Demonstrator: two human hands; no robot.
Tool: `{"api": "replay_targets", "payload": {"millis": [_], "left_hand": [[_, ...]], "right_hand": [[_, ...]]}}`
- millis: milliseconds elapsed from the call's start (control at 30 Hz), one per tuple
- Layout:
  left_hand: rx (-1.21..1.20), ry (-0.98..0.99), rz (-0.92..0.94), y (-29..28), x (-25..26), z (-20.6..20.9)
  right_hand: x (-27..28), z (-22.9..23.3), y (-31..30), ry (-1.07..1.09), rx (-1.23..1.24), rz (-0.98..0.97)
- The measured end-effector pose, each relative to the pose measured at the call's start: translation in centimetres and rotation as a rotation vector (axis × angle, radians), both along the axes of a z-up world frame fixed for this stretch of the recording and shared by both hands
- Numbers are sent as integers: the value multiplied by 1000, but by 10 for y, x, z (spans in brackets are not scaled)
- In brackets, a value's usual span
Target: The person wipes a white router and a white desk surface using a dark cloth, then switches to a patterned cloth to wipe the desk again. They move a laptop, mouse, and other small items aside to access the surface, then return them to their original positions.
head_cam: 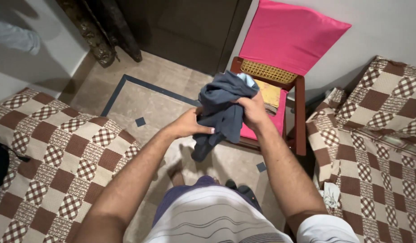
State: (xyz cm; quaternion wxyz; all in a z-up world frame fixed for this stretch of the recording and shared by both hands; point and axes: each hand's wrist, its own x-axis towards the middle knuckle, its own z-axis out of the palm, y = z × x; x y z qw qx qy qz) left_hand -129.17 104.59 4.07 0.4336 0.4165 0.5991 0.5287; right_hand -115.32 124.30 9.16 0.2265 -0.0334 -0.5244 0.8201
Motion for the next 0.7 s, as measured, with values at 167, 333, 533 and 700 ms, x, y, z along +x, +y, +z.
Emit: {"api": "replay_targets", "payload": {"millis": [167,333,533,700], "left_hand": [[-177,190,220,2,-11,-14],[-66,372,600,12,-33,-33],[124,146,477,7,-27,22],[229,228,461,4,-1,59]], "right_hand": [[9,20,17,-172,351,-83],[24,48,11,-365,698,368],[28,48,8,-440,946,590],[7,-7,-2,-766,451,179]]}}
